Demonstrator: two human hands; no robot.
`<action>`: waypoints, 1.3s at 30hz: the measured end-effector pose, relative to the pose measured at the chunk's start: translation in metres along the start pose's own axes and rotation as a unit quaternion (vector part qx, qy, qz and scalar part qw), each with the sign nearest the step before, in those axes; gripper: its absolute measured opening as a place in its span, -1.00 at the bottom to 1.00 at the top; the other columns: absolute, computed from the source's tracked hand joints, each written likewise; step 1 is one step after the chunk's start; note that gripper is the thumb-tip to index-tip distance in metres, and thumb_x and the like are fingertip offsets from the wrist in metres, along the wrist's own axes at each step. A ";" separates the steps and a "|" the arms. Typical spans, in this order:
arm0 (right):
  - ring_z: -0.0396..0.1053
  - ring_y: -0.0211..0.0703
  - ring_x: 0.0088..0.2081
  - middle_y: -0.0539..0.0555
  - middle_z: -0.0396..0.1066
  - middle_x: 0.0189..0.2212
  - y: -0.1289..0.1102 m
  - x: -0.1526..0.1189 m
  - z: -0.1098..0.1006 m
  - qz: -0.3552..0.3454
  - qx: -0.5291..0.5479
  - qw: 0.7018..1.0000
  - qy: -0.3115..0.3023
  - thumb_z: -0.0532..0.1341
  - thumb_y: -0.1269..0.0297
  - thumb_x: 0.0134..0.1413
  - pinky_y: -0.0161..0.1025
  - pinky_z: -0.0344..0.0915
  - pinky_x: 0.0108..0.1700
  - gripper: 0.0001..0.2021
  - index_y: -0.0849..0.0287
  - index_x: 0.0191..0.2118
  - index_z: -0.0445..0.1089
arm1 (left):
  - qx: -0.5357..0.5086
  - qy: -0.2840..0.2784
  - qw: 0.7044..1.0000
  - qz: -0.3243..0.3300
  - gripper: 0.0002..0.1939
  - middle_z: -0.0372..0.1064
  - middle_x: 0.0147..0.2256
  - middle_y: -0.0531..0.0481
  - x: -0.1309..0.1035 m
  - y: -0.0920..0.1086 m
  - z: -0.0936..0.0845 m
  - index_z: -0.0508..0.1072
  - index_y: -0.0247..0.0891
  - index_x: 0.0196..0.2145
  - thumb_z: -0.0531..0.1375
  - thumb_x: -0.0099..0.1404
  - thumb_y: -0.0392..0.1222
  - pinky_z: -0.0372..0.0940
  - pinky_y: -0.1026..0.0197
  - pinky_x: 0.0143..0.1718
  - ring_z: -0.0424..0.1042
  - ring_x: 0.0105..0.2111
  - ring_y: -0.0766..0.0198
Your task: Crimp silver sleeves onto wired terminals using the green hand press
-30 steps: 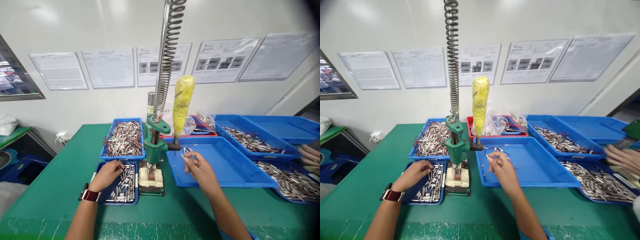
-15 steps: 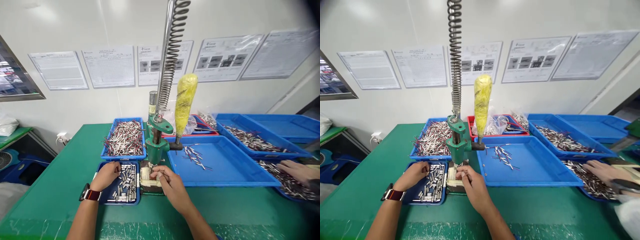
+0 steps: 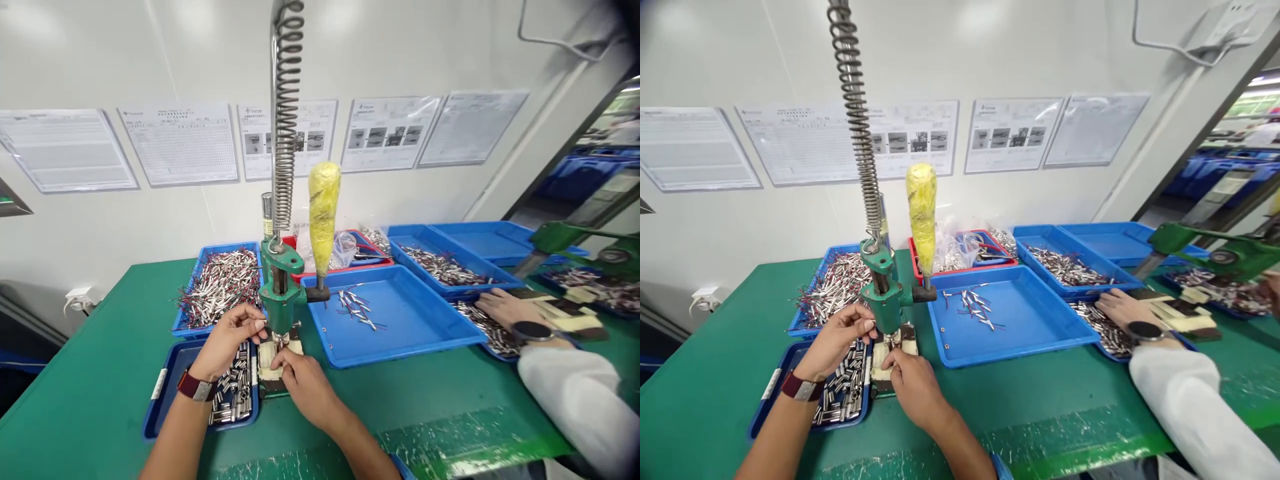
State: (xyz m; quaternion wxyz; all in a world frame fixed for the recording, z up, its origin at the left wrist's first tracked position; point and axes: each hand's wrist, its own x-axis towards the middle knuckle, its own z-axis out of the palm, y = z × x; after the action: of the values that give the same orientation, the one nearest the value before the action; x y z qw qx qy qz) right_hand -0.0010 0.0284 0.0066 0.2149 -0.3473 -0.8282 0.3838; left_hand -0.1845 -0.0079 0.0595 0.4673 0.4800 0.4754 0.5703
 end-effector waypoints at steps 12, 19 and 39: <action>0.28 -0.26 -0.43 -0.02 0.43 -0.44 0.007 -0.002 0.005 -0.014 0.020 1.000 -0.009 0.00 0.56 0.00 -0.37 0.07 -0.34 -0.66 0.16 -0.23 0.46 | -0.094 0.052 0.993 0.056 -0.77 0.38 -0.28 0.04 -0.001 -0.040 0.031 0.41 -0.18 -0.15 0.30 0.24 -0.23 0.20 0.28 -0.19 0.33 -0.27 0.31; 0.32 -0.20 -0.44 0.02 0.44 -0.43 0.008 -0.003 0.005 -0.019 -0.019 0.999 -0.025 -0.04 0.49 0.11 -0.33 0.07 -0.37 -0.67 0.16 -0.16 0.43 | -0.033 0.039 0.996 0.073 -0.77 0.39 -0.28 0.02 -0.003 -0.044 0.040 0.36 -0.21 -0.16 0.28 0.25 -0.17 0.21 0.25 -0.15 0.36 -0.22 0.25; 0.38 -0.28 -0.45 0.02 0.44 -0.41 -0.145 0.100 -0.206 -0.262 0.338 0.882 0.200 0.21 -0.04 0.14 -0.33 0.35 -0.42 -0.66 0.16 -0.21 0.41 | 0.030 -0.004 0.999 0.045 -0.50 0.43 -0.21 -0.05 -0.007 -0.045 0.023 0.42 -0.23 0.04 0.36 0.16 -0.10 0.21 0.20 -0.13 0.37 -0.21 0.20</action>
State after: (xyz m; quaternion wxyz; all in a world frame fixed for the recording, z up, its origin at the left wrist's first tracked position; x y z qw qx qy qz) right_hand 0.0010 0.1357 0.2557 0.5730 -0.0934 -0.6487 0.4920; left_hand -0.1579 -0.0078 0.0160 0.4283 0.5173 0.4683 0.5741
